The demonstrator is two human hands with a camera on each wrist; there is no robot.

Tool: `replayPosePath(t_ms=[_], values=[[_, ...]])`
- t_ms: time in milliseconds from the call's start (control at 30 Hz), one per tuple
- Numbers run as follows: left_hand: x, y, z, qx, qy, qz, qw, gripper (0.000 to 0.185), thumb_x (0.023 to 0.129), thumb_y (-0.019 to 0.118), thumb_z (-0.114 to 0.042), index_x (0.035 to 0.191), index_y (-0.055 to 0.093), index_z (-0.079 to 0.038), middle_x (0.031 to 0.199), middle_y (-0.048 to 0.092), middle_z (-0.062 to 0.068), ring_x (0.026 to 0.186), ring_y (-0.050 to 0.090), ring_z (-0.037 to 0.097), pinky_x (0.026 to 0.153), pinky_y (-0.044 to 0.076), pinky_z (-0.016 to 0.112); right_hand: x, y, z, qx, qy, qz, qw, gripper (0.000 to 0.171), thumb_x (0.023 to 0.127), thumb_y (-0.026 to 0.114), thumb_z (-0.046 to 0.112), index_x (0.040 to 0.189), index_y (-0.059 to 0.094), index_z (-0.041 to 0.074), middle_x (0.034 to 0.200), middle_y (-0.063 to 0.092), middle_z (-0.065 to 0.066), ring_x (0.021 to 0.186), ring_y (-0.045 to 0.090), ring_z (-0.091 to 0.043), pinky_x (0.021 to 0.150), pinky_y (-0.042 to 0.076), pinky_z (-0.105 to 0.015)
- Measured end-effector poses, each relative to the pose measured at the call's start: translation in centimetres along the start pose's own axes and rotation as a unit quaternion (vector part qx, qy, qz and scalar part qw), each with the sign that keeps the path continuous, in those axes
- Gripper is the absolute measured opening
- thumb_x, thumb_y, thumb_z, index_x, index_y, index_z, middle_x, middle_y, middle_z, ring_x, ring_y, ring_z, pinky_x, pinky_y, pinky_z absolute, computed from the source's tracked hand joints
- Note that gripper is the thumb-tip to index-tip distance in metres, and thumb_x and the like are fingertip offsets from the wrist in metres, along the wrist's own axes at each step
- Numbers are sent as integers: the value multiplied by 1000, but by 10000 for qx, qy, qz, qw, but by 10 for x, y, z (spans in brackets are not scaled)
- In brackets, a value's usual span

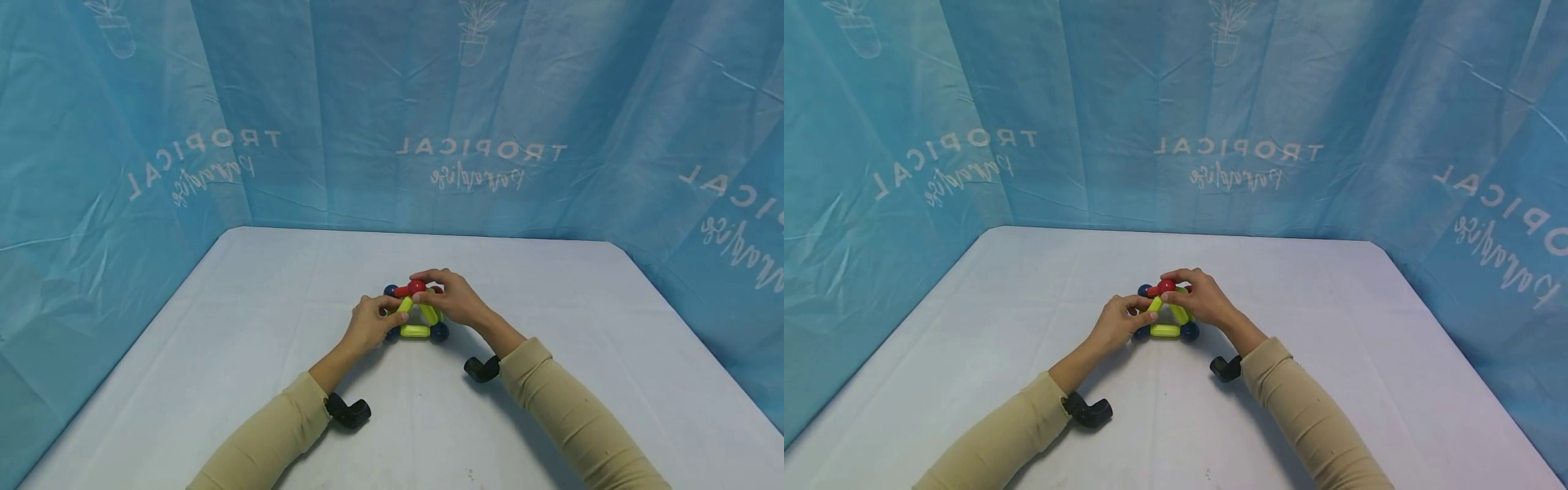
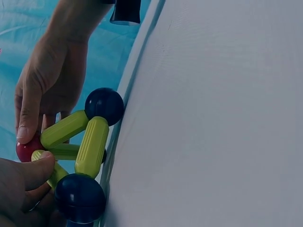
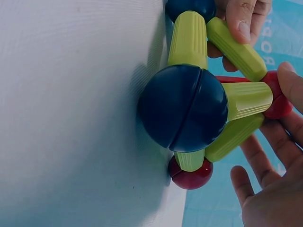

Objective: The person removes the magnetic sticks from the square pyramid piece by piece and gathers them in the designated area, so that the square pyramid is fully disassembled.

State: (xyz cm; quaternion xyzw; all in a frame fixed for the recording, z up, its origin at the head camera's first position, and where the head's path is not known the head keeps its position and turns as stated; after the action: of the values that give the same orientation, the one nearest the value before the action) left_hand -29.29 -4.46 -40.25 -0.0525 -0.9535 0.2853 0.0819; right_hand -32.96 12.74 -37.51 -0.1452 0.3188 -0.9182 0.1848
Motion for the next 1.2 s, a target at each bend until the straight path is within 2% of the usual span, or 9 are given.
replayPosePath(t_ms=[133, 333, 500, 700, 933, 1200], values=[[1, 1, 0, -73, -2, -30, 10000, 23, 84, 70, -22, 104, 71, -11, 92, 61, 7, 88, 47, 18, 67, 37, 26, -1, 0, 0, -136, -121, -75, 9998, 48, 85, 66, 43, 125, 60, 17, 125, 58, -7, 116, 49, -27, 100, 43, -49], [1, 3, 1, -240, 13, -60, 9997, 22, 85, 69, -20, 104, 71, -9, 92, 63, 7, 88, 48, 17, 67, 39, 26, 1, 1, -2, -51, -42, -19, 10000, 46, 85, 67, 38, 125, 61, 17, 124, 59, -5, 117, 50, -26, 101, 43, -47], [-2, 1, 1, -254, 7, -109, 9996, 22, 86, 69, -20, 104, 70, -8, 92, 64, 8, 88, 49, 17, 68, 40, 26, 1, 1, -2, 11, 24, 55, 10000, 46, 85, 67, 37, 125, 60, 15, 123, 59, -5, 117, 50, -24, 102, 43, -46], [-6, -1, 1, -202, 134, -322, 9992, 23, 85, 70, -18, 104, 69, -5, 90, 66, 9, 86, 53, 17, 72, 41, 27, 1, -4, -5, 42, 179, -95, 9998, 43, 87, 66, 31, 126, 60, 14, 126, 61, -5, 119, 51, -25, 102, 43, -46], [-12, -3, 4, -415, 77, -366, 9984, 25, 85, 69, -18, 107, 68, -6, 95, 67, 8, 90, 54, 18, 72, 40, 26, 0, -5, -7, 118, 232, -80, 9996, 43, 87, 66, 32, 127, 60, 16, 128, 61, -6, 123, 50, -26, 102, 42, -47], [-19, -7, 3, -798, 370, -409, 9953, 23, 84, 70, -13, 106, 68, -5, 97, 69, 10, 92, 57, 21, 85, 40, 35, 0, -7, -9, 109, 292, -85, 9995, 46, 87, 65, 37, 128, 59, 17, 129, 60, -5, 128, 46, -28, 102, 42, -49]])
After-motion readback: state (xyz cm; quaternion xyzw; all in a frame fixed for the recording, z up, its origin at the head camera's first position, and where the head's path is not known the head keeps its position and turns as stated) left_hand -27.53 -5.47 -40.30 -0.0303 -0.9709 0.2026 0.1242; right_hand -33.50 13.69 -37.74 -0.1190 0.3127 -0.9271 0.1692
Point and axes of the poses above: each hand's wrist, its own x-axis towards the middle knuckle, its own y-axis out of the palm, z = x × y, the point moved 4 cm from there along x, towards the middle knuckle
